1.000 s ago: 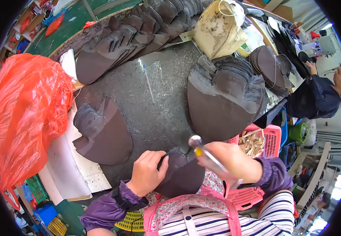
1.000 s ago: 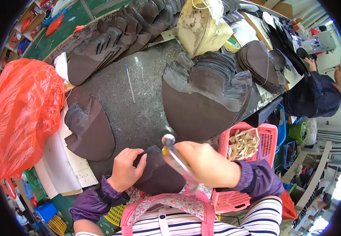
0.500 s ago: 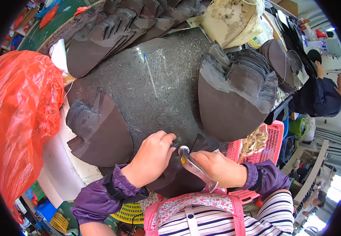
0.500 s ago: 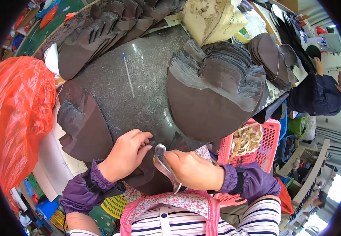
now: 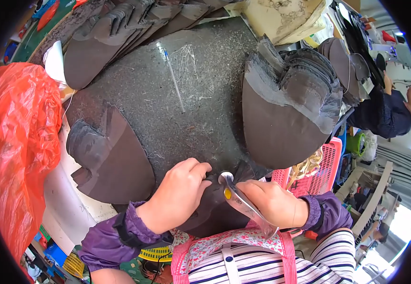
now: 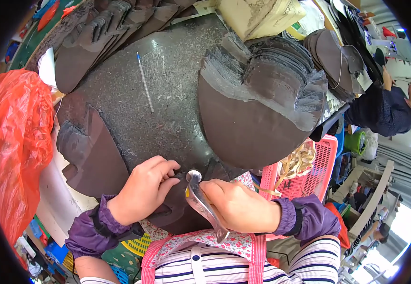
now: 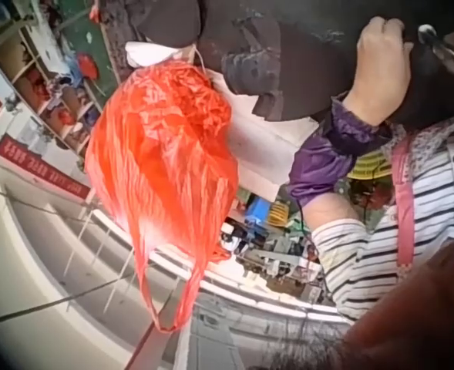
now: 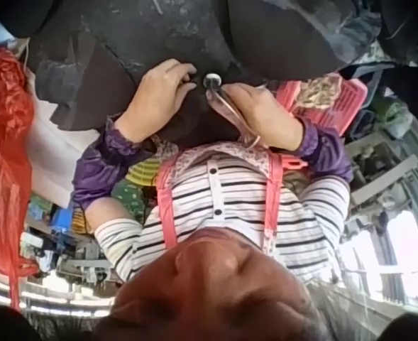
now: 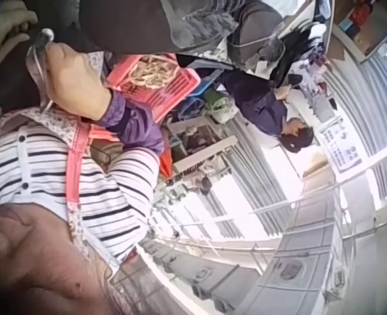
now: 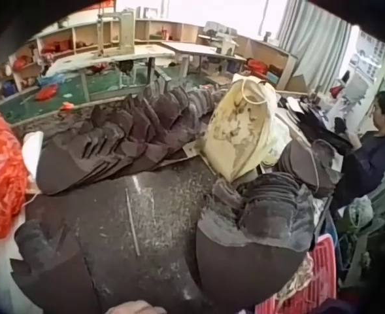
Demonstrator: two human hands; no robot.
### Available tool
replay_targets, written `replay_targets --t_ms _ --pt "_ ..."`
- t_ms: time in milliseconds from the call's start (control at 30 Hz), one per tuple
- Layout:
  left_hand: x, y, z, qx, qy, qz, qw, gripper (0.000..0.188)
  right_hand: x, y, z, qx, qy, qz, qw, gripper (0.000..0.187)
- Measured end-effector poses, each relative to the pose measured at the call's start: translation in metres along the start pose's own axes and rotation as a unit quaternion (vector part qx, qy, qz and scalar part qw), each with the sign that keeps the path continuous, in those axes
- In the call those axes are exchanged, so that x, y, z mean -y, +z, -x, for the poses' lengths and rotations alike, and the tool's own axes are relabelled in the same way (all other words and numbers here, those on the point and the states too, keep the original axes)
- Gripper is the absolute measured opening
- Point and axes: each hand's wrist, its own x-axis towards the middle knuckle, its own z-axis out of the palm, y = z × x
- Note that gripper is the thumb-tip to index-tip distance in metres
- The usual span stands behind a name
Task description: The person picks up a shoe component from a stack, places it on the work surface, and hammers the edges with a metal tool before setting it aside.
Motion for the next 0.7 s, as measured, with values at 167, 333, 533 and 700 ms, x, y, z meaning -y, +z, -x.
replay_targets --t_ms 167,333,533,700 --pt "0.017 0.0 -0.006 0.011 0.074 -0.02 0.997 0.02 0.003 0.002 -0.003 0.013 0.014 -0.018 1.0 0.034" --pt "0.025 -0.007 -0.01 0.031 0.155 -0.085 0.984 0.02 -0.001 0.008 -0.003 0.005 0.034 -0.014 0.999 0.027" --pt "0.032 -0.008 -0.017 0.06 0.149 -0.039 0.986 0.022 -0.001 0.006 -0.006 -0.028 0.042 -0.005 0.999 0.028" --pt "0.036 -0.012 -0.016 0.071 0.2 -0.071 0.975 0.022 -0.001 0.005 -0.006 -0.015 0.04 -0.004 0.999 0.027"
